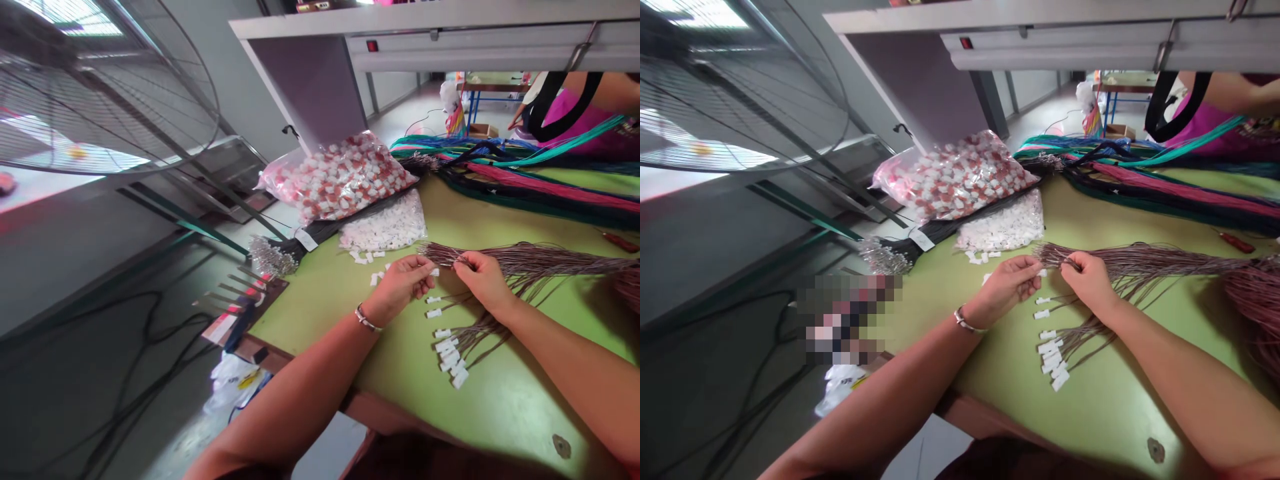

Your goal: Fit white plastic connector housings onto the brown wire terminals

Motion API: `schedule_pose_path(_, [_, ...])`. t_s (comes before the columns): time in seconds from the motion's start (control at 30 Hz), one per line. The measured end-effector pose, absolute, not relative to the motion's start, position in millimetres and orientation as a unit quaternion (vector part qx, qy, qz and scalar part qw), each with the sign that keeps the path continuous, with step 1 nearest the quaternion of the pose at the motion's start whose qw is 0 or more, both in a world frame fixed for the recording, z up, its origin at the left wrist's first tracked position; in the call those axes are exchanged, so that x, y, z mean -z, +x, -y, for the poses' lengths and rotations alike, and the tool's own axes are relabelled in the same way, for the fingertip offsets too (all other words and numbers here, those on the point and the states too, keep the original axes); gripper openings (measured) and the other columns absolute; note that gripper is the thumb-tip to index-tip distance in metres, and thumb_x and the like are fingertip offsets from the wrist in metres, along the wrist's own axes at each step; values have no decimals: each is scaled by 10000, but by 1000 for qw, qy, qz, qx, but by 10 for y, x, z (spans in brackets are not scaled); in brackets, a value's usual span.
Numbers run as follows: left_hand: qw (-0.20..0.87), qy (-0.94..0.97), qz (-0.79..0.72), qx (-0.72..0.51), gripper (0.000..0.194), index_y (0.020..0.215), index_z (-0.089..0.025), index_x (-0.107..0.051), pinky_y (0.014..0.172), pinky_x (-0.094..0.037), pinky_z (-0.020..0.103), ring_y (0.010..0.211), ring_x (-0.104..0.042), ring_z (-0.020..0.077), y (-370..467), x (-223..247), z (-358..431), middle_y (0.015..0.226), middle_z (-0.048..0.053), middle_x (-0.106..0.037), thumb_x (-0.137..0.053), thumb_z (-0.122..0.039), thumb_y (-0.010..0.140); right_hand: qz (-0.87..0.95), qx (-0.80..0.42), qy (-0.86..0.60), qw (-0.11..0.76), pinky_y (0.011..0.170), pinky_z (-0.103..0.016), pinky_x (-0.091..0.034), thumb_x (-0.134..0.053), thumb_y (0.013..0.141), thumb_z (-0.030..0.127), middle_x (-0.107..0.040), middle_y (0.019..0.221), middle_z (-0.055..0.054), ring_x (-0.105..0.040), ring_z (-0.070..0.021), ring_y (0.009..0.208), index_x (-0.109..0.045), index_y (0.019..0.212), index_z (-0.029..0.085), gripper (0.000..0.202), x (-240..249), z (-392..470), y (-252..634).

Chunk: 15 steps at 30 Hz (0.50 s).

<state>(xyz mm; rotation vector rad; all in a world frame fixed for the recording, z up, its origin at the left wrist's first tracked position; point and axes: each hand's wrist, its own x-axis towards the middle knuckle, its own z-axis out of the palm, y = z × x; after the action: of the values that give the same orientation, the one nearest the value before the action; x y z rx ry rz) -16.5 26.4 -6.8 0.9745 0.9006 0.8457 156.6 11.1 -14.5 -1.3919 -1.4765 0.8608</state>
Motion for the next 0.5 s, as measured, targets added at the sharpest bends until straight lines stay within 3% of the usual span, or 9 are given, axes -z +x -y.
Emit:
schedule_pose_path(0.37, [700,444,-416,-375,276,695,-142,-526,356,-303,148,354,-451,33,-177,97,-280,493,-22,-584,-659,-378,746,628,-320,-569,424,501,-221,-304,-509,686,283,-467,525,31,-380,-93,511,-542,614,168,139,136,-98,1557])
schedule_pose_path(0.5, [670,481,-419,-381,246,751,-134,-567,382,-347,162,385,-490,43,-184,99,-292,548,-5,-619,-662,-361,745,632,-294,-587,412,488,-223,-297,-499,681,262,-474,505,31,-378,-93,489,-552,613,169,126,157,-104,1562])
